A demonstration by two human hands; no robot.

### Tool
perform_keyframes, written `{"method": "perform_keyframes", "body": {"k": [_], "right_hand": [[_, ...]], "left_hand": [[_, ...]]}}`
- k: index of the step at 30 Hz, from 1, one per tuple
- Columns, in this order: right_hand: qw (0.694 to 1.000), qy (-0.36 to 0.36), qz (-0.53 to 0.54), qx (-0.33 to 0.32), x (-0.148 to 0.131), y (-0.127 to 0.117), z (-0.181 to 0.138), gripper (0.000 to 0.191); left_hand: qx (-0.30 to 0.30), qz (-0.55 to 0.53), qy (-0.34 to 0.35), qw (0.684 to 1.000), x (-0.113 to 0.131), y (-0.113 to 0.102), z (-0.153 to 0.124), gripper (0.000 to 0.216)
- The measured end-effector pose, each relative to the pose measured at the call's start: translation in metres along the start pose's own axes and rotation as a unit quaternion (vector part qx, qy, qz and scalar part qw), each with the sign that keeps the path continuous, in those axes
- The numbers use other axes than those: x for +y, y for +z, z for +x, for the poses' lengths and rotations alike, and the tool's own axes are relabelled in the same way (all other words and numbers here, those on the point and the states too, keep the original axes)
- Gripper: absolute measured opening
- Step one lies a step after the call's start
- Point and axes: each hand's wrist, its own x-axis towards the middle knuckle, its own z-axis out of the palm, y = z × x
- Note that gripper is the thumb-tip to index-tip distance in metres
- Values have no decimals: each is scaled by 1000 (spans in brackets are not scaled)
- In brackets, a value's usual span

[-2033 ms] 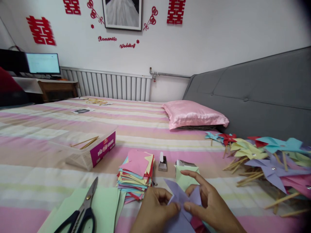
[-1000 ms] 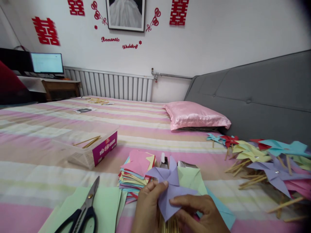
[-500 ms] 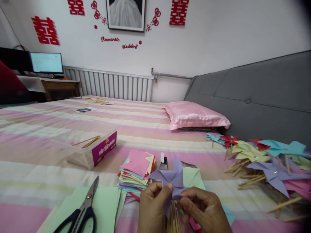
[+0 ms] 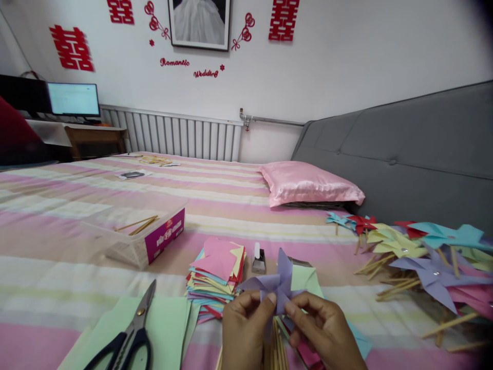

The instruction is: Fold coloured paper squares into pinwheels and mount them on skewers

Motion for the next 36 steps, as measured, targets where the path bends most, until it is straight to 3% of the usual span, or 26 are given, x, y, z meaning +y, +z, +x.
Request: {"method": "perform_keyframes", "body": {"k": [7,23,36], "right_hand": [[1000,11,0,-2,6,-1,2,41],[1000,-19,-4,4,7,-2,4,34],[999,-27,-24,-30,9,-5,6,33]], "left_hand": [[9,79,33,996,12,6,-4,27],[-16,83,42,996,13,9,-6,21],[-9,80,43,996,15,6,-5,16]]}}
